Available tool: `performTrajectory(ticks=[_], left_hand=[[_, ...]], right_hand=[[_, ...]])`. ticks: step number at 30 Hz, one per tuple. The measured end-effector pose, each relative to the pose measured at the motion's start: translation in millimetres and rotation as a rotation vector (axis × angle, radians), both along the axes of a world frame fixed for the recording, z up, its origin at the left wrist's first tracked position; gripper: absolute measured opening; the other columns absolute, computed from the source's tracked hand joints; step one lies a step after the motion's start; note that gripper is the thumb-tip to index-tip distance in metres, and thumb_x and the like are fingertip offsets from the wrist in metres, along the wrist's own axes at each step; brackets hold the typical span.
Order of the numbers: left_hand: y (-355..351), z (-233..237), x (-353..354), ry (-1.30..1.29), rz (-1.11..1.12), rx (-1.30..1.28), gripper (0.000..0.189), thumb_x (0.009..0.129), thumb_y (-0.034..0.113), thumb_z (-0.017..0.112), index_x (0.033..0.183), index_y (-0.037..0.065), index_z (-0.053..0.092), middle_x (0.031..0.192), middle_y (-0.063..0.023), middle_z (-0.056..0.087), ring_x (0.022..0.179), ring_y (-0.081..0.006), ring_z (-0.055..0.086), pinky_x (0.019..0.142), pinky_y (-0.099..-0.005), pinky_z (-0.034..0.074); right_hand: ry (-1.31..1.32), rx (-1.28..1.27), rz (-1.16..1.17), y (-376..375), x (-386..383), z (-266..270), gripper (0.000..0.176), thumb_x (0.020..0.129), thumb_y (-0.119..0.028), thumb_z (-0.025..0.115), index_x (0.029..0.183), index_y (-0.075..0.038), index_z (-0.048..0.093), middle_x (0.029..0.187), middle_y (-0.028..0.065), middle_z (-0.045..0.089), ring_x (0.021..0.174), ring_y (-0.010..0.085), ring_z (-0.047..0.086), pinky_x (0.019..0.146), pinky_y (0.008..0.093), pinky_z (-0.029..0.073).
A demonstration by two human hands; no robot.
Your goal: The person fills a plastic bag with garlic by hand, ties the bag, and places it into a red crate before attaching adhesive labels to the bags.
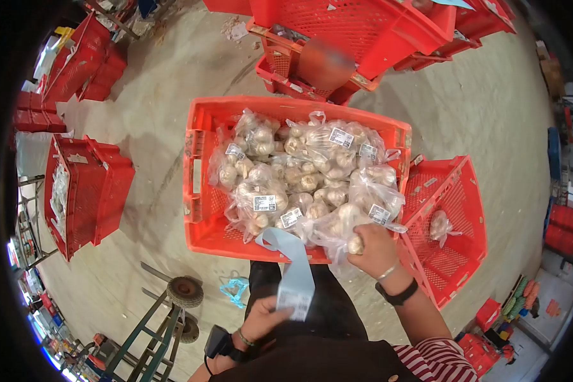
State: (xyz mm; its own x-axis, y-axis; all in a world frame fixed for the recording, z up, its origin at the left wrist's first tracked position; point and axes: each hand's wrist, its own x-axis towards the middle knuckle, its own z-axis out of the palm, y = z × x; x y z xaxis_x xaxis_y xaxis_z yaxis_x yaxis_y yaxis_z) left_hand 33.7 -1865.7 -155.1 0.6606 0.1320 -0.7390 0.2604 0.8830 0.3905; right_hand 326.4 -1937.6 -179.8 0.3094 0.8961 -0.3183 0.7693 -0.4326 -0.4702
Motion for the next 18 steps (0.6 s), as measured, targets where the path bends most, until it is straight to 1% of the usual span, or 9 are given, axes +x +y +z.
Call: performTrajectory(ticks=[3,5,7,8,9,11,13,14,18], left_hand=[[24.8,-2.1,24.9,0.031,0.225,0.106,0.016,0.086,0.005,0.06,0.101,-0.001,0.065,0.091,-0.0009,0.066,0.081,-0.0053,0.059,0.075,-0.0217,0.047],[39.0,-6.3,34.4,0.048,0.206,0.242,0.016,0.087,0.005,0.059,0.101,-0.001,0.064,0.089,-0.0009,0.066,0.079,-0.0045,0.058,0.073,-0.0211,0.047],[45.9,-15.8,39.6,0.044,0.162,0.331,0.017,0.087,0.007,0.059,0.101,0.0,0.064,0.087,-0.001,0.066,0.077,-0.004,0.057,0.071,-0.0211,0.047],[48.2,-18.5,42.8,0.055,0.148,0.337,0.017,0.087,0.008,0.059,0.101,0.0,0.064,0.086,-0.0007,0.066,0.076,-0.0041,0.057,0.071,-0.0215,0.047],[50.2,-19.8,45.5,0.067,0.137,0.341,0.017,0.087,0.008,0.059,0.101,0.0,0.064,0.084,-0.0004,0.066,0.076,-0.0042,0.057,0.07,-0.0219,0.048],[55.8,-20.6,47.8,0.066,0.118,0.397,0.019,0.087,0.005,0.056,0.104,-0.001,0.062,0.088,-0.0008,0.065,0.08,-0.0053,0.056,0.073,-0.0227,0.047],[60.2,-19.3,43.3,-0.033,0.136,0.445,0.024,0.086,0.001,0.051,0.109,-0.002,0.058,0.094,-0.0021,0.062,0.087,-0.0068,0.055,0.077,-0.0233,0.046],[68.0,-12.1,40.8,-0.066,0.121,0.326,0.027,0.086,0.0,0.049,0.112,-0.002,0.055,0.099,-0.0028,0.06,0.092,-0.0082,0.054,0.081,-0.0244,0.045],[81.2,-16.1,26.0,-0.156,0.089,0.534,0.023,0.086,-0.001,0.049,0.108,-0.002,0.058,0.098,-0.0021,0.061,0.089,-0.0087,0.055,0.08,-0.025,0.045]], right_hand=[[0.065,-0.199,0.193,-11.5,-1.9,-30.3,0.057,0.058,-0.028,0.079,0.102,-0.003,0.055,0.101,0.0154,0.057,0.099,0.0334,0.053,0.086,0.0399,0.044],[0.104,-0.28,0.14,21.3,-13.4,-1.5,0.054,0.062,-0.025,0.077,0.106,-0.003,0.055,0.105,0.0154,0.057,0.101,0.0339,0.053,0.088,0.0411,0.043],[0.049,0.229,-0.05,47.8,-27.4,23.0,0.045,0.067,-0.017,0.073,0.107,-0.002,0.056,0.106,0.0162,0.057,0.1,0.034,0.054,0.087,0.0407,0.044],[0.174,0.404,-0.003,58.7,-36.2,38.5,0.038,0.071,-0.011,0.07,0.106,-0.002,0.059,0.107,0.0173,0.058,0.099,0.0327,0.055,0.085,0.0388,0.045],[0.175,0.401,-0.005,70.0,-46.3,46.3,0.038,0.071,-0.011,0.07,0.106,-0.002,0.059,0.107,0.0173,0.058,0.099,0.0327,0.055,0.085,0.0388,0.045],[0.375,0.424,0.254,88.5,-62.6,52.9,0.035,0.069,-0.011,0.071,0.101,-0.003,0.061,0.102,0.0141,0.06,0.091,0.0309,0.058,0.079,0.0379,0.048],[0.425,0.393,0.261,89.8,-71.2,37.1,0.033,0.069,-0.011,0.071,0.1,-0.004,0.062,0.1,0.013,0.061,0.09,0.0299,0.059,0.077,0.0374,0.049],[0.458,0.382,0.272,90.9,-73.8,29.6,0.031,0.069,-0.012,0.071,0.098,-0.004,0.063,0.098,0.0119,0.062,0.088,0.029,0.06,0.075,0.0369,0.049],[0.481,0.415,0.303,105.9,-79.8,19.5,0.029,0.07,-0.012,0.07,0.097,-0.004,0.064,0.091,0.0098,0.063,0.081,0.0278,0.062,0.068,0.0347,0.051]])
